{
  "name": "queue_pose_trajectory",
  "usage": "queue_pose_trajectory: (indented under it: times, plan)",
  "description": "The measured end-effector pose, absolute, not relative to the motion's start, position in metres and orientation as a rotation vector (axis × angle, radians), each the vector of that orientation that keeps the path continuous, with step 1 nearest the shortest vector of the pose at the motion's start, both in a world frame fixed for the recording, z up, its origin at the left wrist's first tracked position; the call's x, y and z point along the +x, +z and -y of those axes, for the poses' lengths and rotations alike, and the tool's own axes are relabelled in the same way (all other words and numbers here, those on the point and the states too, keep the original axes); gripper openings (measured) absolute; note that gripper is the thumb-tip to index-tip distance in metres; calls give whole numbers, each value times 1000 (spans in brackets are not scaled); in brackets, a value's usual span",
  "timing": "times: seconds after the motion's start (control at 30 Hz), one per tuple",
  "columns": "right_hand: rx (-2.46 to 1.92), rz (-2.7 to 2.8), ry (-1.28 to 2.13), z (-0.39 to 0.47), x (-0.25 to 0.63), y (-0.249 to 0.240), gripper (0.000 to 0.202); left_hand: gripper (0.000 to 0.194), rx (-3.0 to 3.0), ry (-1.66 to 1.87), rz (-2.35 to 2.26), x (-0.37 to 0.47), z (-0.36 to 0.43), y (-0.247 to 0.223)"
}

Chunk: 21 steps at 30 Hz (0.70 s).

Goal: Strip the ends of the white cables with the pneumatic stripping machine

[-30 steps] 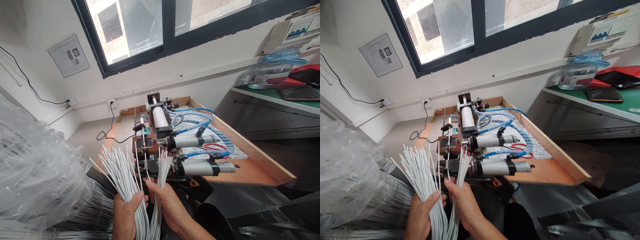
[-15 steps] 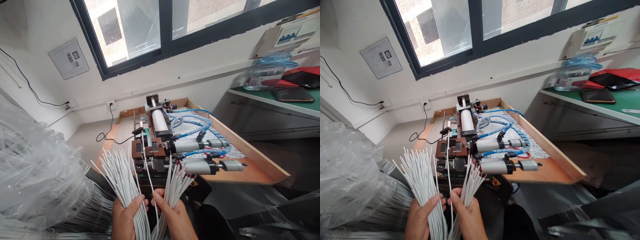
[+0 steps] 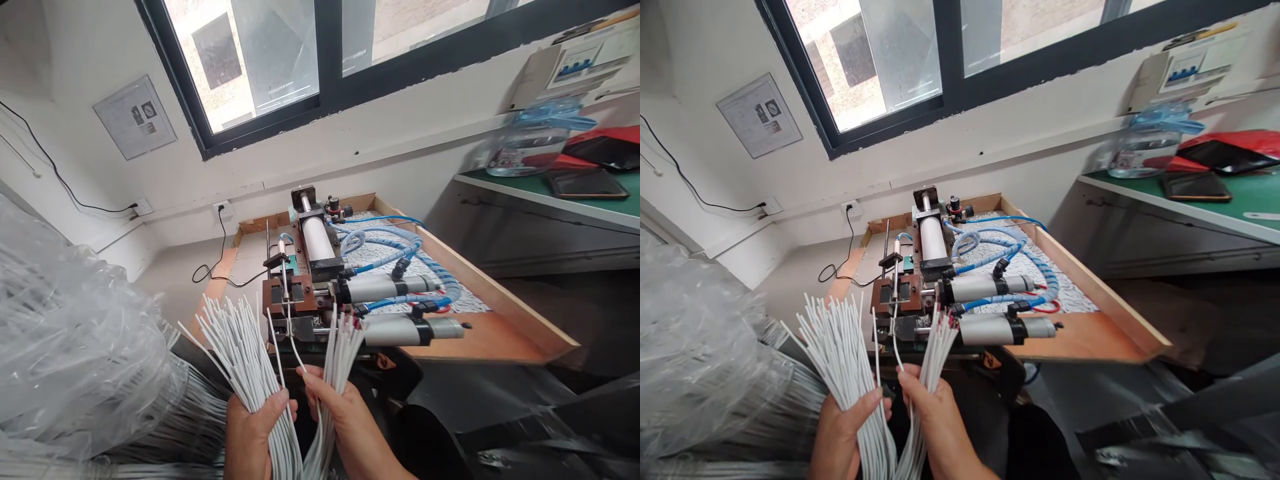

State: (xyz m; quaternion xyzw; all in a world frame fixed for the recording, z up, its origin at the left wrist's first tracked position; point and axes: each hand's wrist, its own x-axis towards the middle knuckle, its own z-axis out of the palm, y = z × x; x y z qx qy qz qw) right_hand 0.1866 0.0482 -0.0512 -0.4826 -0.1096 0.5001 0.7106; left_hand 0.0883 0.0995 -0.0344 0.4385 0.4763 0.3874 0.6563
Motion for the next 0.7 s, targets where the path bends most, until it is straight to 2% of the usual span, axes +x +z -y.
queue_pose_trajectory:
  times: [0.1, 0.2, 0.37, 0.7]
  plan:
    - [-1000, 383, 1239, -53, 187, -54, 23, 16, 1058, 868, -980, 89, -99, -34]
    - [-985, 360, 1160, -52, 181, -49, 20, 14, 1118, 853, -901, 89, -99, -33]
    - [-1029, 238, 987, -50, 178, -46, 21, 16, 1073, 852, -1036, 87, -102, -35]
    - [-1041, 183, 1007, -71, 189, -56, 18, 18, 1001, 886, -1023, 89, -110, -36]
